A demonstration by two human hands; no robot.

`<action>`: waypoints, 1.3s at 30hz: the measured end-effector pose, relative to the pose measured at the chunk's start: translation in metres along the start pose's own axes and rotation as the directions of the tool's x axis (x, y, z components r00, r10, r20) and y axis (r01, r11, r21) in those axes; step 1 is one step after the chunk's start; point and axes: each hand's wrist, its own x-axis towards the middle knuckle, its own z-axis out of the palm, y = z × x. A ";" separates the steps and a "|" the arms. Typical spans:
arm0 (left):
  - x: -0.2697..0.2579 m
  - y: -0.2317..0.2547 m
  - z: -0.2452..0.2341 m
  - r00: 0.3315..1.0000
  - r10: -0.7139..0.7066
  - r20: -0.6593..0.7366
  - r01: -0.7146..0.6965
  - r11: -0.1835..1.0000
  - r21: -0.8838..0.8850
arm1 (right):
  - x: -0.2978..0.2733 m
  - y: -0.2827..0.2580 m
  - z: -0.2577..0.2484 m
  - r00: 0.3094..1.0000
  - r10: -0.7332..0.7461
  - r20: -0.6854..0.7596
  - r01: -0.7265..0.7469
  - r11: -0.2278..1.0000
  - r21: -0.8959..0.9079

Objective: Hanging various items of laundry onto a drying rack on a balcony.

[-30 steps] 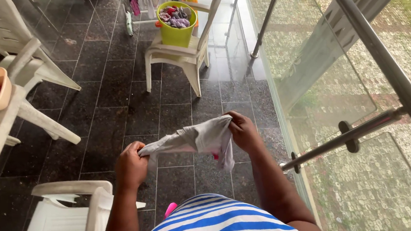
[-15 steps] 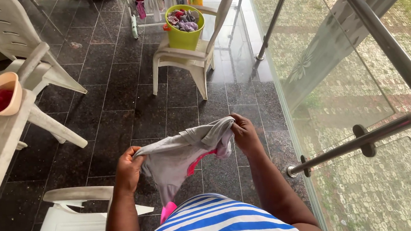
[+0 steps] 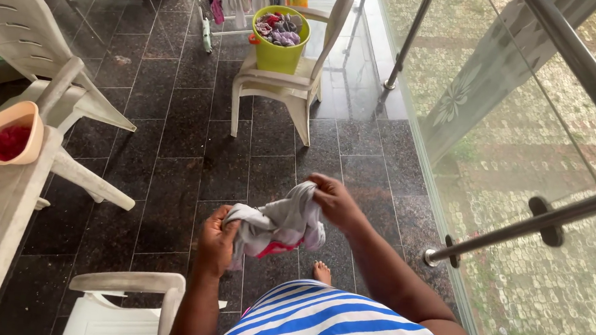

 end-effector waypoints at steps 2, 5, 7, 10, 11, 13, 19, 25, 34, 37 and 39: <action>0.007 0.017 0.017 0.987 -0.162 -0.011 0.163 0.985 0.056 | 0.007 -0.012 0.012 0.991 0.106 0.082 -0.107 0.994 0.003; 0.020 0.026 0.040 0.984 -0.170 -0.048 0.176 0.967 0.183 | 0.010 -0.044 0.032 0.977 0.090 0.195 -0.063 0.988 -0.141; 0.032 0.024 0.051 0.990 -0.142 0.017 0.139 0.981 0.136 | 0.014 -0.046 0.036 0.956 0.163 0.244 -0.134 0.982 -0.131; 0.049 0.031 0.072 0.994 -0.098 0.046 0.088 0.980 0.178 | 0.026 -0.032 0.025 0.927 0.170 0.333 -0.134 0.983 -0.129; 0.053 0.035 0.079 0.997 -0.080 0.008 0.075 0.960 0.269 | 0.030 -0.025 0.020 0.919 0.110 0.378 -0.064 0.989 -0.133; 0.064 0.034 0.086 0.998 -0.060 -0.021 0.063 0.961 0.271 | 0.042 -0.015 0.002 0.917 0.091 0.389 -0.049 0.992 -0.118; 0.092 0.023 0.099 1.000 -0.009 -0.017 0.013 0.964 0.266 | 0.069 -0.021 -0.035 0.933 0.036 0.359 -0.034 0.999 -0.012; 0.113 -0.021 0.107 0.963 -0.198 0.182 0.165 0.970 0.180 | 0.096 -0.038 -0.064 0.921 -0.108 0.374 0.063 0.990 0.129; 0.147 -0.111 0.093 0.953 -0.303 0.032 0.295 0.944 0.151 | 0.126 -0.058 -0.100 0.922 -0.226 0.313 0.090 0.915 0.394; 0.156 -0.145 0.069 0.976 -0.216 -0.004 0.215 0.969 0.118 | 0.139 -0.062 -0.126 0.933 -0.245 0.262 0.075 0.848 0.525; 0.162 -0.159 0.052 0.988 -0.157 0.004 0.157 0.988 -0.001 | 0.147 -0.063 -0.145 0.949 -0.227 0.221 0.057 0.809 0.585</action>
